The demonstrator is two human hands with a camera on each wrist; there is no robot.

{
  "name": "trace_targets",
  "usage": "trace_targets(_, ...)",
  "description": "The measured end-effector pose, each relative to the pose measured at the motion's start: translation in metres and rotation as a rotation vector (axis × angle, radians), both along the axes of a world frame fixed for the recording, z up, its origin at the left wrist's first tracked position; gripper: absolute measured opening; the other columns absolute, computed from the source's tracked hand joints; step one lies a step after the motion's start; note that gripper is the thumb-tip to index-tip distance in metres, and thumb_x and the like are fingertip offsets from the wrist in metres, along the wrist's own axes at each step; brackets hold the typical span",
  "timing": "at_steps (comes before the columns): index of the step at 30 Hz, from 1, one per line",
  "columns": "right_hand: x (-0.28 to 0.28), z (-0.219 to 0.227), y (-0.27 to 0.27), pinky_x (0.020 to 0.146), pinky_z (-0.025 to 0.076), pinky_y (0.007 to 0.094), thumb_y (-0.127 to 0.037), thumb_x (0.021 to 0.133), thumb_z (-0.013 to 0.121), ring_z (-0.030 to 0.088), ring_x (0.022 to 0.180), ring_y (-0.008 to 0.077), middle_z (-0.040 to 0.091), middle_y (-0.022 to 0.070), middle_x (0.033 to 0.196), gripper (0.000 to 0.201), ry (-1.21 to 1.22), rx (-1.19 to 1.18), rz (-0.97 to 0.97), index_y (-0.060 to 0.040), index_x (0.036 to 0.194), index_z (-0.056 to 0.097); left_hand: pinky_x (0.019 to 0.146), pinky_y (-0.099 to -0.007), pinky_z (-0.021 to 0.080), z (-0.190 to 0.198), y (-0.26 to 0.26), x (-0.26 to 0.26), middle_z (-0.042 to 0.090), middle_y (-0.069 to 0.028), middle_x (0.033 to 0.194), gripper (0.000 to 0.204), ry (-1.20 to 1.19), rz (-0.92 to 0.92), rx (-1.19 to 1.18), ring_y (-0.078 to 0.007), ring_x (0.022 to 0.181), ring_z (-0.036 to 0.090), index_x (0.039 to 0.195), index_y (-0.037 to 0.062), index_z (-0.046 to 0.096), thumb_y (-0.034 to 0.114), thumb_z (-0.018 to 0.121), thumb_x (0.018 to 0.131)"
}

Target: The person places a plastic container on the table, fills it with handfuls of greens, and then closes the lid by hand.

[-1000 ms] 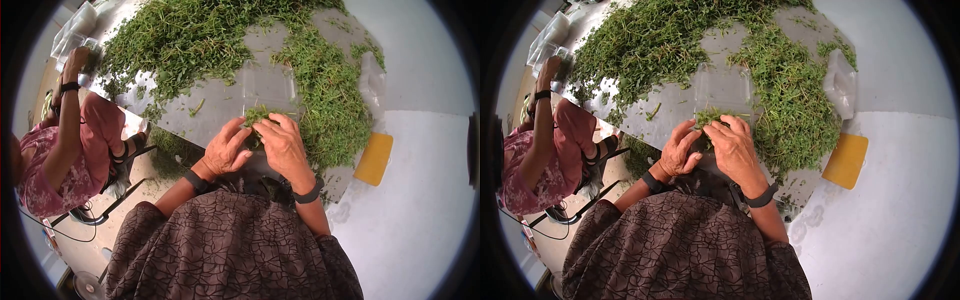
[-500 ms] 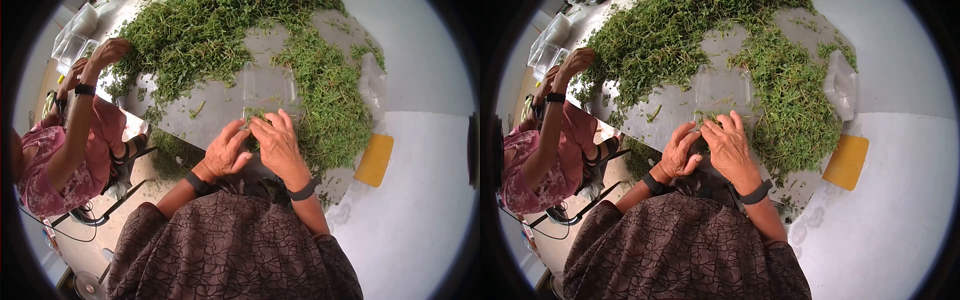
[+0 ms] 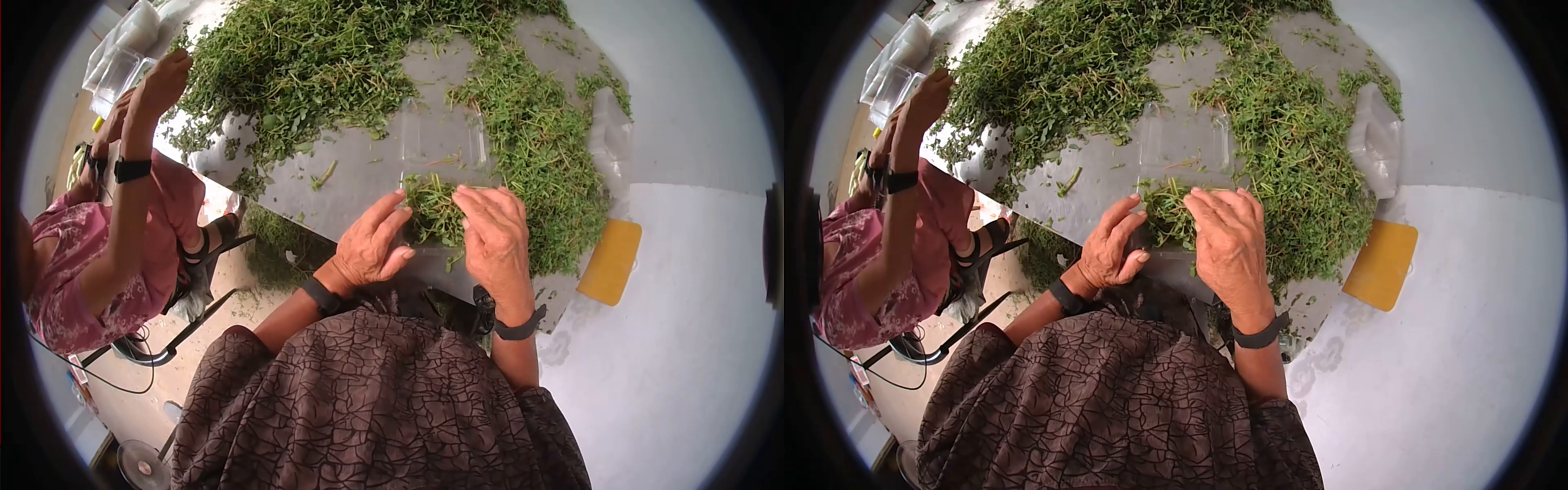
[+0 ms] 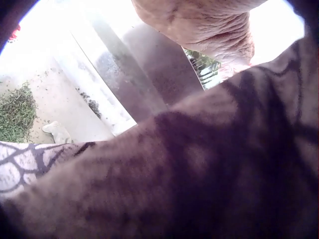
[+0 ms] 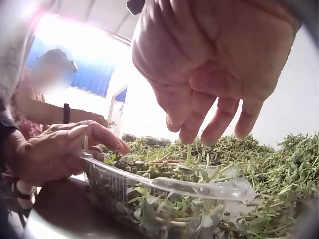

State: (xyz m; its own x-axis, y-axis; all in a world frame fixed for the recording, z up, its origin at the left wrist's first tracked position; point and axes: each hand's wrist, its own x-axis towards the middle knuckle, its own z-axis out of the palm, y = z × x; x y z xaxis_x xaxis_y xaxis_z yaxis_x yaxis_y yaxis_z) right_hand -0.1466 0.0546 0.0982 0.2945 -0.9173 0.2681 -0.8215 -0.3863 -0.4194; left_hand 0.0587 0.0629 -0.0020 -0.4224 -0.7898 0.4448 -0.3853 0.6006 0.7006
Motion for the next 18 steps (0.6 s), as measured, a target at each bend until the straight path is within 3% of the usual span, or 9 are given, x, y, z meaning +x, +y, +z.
trace_targets(6,0.010,-0.021,0.005,0.101,0.035,0.0461,0.001,0.076,0.058,0.054,0.106,0.0284,0.064,0.0131,0.111,0.029,0.112,0.071,0.063,0.0009,0.104,0.063,0.077,-0.0375,0.047,0.006,-0.007,-0.002,0.050,-0.0200,0.127,0.049,0.000,-0.041,-0.101,-0.0318,0.085,0.056,0.118,-0.0039,0.052,0.024,0.061,0.080)
trace_targets(13,0.008,-0.004,-0.001,0.101,0.035,0.0461,0.000,0.077,0.058,0.053,0.107,0.0274,0.064,0.0095,0.111,0.030,0.113,0.042,0.048,-0.0011,0.106,0.063,0.077,-0.0367,0.047,0.008,-0.007,-0.001,0.051,-0.0194,0.127,0.046,-0.037,-0.057,-0.103,-0.0304,0.083,0.055,0.115,-0.0062,0.055,0.023,0.060,0.080)
trace_targets(15,0.016,0.004,-0.006,0.101,0.035,0.0465,0.000,0.077,0.058,0.053,0.108,0.0276,0.064,0.0094,0.113,0.032,0.067,0.019,0.072,-0.0014,0.109,0.062,0.073,-0.0375,0.047,0.006,-0.007,0.000,0.050,-0.0226,0.128,0.044,-0.024,-0.070,-0.114,-0.0317,0.082,0.057,0.117,-0.0065,0.053,0.026,0.053,0.088)
trace_targets(18,0.031,0.004,-0.014,0.102,0.034,0.0473,0.001,0.077,0.057,0.052,0.109,0.0283,0.063,0.0091,0.115,0.036,0.006,-0.006,0.123,-0.0020,0.113,0.060,0.077,-0.0368,0.047,0.006,-0.008,-0.001,0.052,-0.0201,0.125,0.045,0.002,-0.064,-0.108,-0.0307,0.086,0.055,0.114,-0.0065,0.056,0.024,0.059,0.081)
